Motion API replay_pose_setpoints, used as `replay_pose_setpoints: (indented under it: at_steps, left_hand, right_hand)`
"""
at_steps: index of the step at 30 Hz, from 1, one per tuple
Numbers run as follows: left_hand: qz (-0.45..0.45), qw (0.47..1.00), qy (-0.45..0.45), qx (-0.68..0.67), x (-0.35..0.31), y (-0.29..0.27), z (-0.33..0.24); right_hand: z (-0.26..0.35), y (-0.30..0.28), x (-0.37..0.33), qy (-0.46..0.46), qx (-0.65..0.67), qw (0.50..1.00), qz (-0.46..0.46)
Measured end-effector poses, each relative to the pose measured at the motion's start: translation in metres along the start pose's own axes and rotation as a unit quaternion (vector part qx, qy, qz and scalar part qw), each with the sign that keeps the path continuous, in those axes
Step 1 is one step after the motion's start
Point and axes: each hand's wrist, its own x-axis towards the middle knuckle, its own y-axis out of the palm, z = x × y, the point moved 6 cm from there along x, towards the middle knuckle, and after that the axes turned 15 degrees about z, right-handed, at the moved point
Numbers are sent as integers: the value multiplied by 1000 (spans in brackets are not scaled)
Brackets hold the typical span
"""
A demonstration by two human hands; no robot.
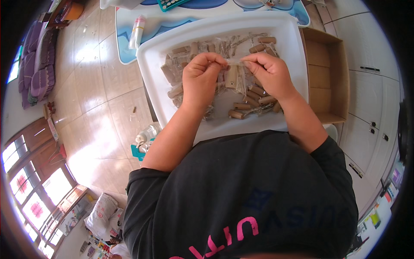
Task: The person places small cardboard cylinders into individual small plastic bags by hand.
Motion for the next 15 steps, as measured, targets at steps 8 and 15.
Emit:
replay_pose_setpoints:
  at_steps: [8, 15]
  left_hand:
    - [22, 975, 25, 219, -6, 3, -12]
    - [33, 927, 113, 356, -6, 15, -28]
  right_hand:
    - [-5, 10, 2, 80, 200, 975, 59]
    - [-13, 11, 2, 98, 292, 950, 55]
